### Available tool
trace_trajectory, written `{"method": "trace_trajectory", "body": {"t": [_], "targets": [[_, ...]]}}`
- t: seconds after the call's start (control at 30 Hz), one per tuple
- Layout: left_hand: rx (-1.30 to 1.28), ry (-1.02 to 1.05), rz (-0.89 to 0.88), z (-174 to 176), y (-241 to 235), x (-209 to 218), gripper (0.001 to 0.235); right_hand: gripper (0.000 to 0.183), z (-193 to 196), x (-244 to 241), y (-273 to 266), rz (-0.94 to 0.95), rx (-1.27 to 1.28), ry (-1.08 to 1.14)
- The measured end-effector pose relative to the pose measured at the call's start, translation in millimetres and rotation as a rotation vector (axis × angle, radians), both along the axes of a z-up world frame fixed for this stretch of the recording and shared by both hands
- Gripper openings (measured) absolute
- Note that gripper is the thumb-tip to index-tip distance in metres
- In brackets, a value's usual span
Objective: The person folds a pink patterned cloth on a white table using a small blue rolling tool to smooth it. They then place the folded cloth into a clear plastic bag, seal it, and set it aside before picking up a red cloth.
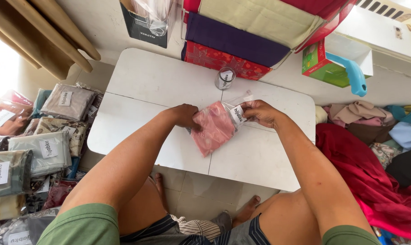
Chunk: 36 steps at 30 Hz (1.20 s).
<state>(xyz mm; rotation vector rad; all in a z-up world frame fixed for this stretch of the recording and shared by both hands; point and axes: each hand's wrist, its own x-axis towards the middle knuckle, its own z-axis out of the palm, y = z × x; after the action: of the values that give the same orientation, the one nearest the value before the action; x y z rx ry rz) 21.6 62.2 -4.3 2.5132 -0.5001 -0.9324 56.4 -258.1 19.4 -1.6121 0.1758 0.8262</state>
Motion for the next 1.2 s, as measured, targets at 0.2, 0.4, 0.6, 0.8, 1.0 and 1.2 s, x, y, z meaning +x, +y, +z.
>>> {"method": "trace_trajectory", "body": {"t": [0.2,0.4,0.6,0.8,1.0,1.2], "targets": [[-0.043,0.062,0.167,5,-15,3,0.11,0.039,29,-19,18,0.139,-0.04,-0.069],[0.02,-0.064,-0.072,2,-20,1,0.08,0.024,46,-35,25,0.233,-0.117,-0.178],[-0.426,-0.042,0.236,80,-16,-16,0.071,0.025,114,-63,7,0.137,-0.051,-0.382],[-0.502,-0.238,0.224,207,-30,-68,0.048,0.031,183,-101,1,0.079,-0.067,-0.619],[-0.366,-0.388,0.203,188,-37,-64,0.052,0.029,159,-106,-4,0.069,-0.242,-0.762],[-0.347,-0.39,0.274,165,-45,-76,0.05,0.016,153,-112,18,0.097,-0.24,-0.72]]}}
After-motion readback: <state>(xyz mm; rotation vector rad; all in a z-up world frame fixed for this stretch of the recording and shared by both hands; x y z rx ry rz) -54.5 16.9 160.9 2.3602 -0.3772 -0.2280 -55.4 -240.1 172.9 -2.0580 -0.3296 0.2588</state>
